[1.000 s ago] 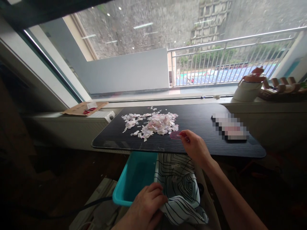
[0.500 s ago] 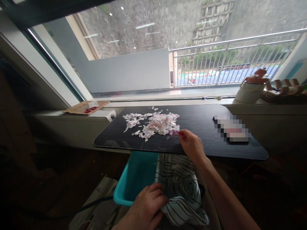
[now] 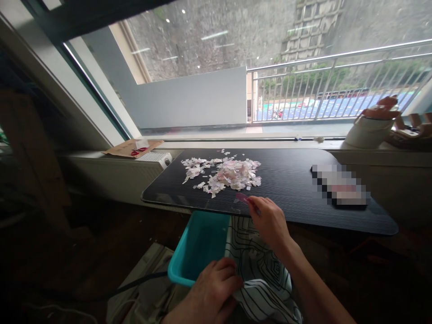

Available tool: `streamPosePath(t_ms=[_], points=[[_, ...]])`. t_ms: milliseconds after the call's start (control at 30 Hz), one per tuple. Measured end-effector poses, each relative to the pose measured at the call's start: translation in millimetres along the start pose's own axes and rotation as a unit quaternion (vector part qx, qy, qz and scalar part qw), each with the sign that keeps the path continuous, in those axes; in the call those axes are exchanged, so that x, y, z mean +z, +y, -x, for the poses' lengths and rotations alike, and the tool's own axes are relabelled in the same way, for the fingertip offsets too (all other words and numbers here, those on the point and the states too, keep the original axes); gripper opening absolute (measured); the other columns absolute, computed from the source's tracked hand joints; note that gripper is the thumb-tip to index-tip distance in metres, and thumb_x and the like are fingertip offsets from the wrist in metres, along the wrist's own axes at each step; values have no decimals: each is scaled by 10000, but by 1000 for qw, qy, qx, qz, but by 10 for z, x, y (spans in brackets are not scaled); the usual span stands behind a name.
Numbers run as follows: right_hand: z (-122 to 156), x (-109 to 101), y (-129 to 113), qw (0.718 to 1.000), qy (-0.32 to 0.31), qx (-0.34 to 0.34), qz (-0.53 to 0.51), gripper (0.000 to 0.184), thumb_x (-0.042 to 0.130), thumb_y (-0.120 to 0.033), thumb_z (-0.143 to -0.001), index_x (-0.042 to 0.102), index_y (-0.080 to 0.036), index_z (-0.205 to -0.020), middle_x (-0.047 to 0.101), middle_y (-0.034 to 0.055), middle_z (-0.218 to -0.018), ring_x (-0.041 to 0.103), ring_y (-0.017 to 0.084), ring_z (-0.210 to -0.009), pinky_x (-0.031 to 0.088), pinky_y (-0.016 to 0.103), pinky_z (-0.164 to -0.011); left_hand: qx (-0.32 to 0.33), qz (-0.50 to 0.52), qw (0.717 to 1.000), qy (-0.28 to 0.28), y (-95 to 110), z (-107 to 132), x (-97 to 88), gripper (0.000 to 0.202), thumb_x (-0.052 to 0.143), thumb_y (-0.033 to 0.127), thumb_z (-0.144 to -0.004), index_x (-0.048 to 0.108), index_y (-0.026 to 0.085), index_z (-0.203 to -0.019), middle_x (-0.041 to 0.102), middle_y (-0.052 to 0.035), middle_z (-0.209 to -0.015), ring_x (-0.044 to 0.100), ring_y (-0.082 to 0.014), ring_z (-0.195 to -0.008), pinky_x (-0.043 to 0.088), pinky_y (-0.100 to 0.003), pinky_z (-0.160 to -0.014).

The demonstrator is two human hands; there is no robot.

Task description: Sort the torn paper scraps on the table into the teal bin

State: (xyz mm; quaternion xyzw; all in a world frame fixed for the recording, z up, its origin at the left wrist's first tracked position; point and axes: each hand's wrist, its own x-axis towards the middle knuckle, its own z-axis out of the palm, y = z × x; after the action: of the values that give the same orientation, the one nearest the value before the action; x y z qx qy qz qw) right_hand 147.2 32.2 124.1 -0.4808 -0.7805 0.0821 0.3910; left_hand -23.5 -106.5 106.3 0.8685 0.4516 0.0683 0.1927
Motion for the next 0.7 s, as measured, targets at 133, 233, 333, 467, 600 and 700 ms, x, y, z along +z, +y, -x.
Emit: streamPosePath(t_ms=[133,233,333,467,600,700], points=[[67,33,-141,997,-31,-46,-46,187,510,-235,-888,680,-190,-953,717,40,-867,637,184,-787,479,288,-720,4,8,1000,13,-16,11,17,237,656,195,-781,574,203,-1003,621,-32,-1009,476,-221,-1100,415,-326,-821],[73,40,-161,997,-18,-42,-56,177,518,-229,-885,677,-189,-951,714,41,-858,638,182,-785,480,281,-715,0,10,1000,19,-16,11,22,240,651,187,-785,572,206,-1011,623,-27,-1007,476,-218,-1104,408,-334,-840],[66,57,-156,998,-8,-33,-51,173,521,-223,-883,677,-188,-949,714,47,-862,637,191,-793,482,293,-723,-3,8,1000,20,-6,9,16,206,642,196,-799,570,202,-991,622,-22,-996,478,-214,-1103,407,-334,-848],[117,97,-288,994,-53,-46,-79,182,498,-214,-894,672,-199,-946,713,41,-875,631,186,-799,487,296,-732,4,9,1000,15,-5,22,12,209,632,201,-811,562,201,-1008,616,-29,-1021,464,-216,-1124,408,-328,-869],[195,87,-411,988,-95,-55,-108,206,468,-237,-909,671,-222,-939,707,37,-851,635,179,-776,496,289,-709,1,10,1000,11,-11,35,16,235,633,191,-805,557,203,-1027,609,-27,-1032,465,-213,-1117,410,-329,-876],[212,0,-265,991,-63,-31,-114,219,469,-294,-911,670,-222,-959,710,52,-905,642,190,-825,505,304,-745,3,14,1000,8,-14,24,16,240,635,191,-798,559,205,-1025,609,-29,-1032,463,-218,-1119,415,-331,-864]])
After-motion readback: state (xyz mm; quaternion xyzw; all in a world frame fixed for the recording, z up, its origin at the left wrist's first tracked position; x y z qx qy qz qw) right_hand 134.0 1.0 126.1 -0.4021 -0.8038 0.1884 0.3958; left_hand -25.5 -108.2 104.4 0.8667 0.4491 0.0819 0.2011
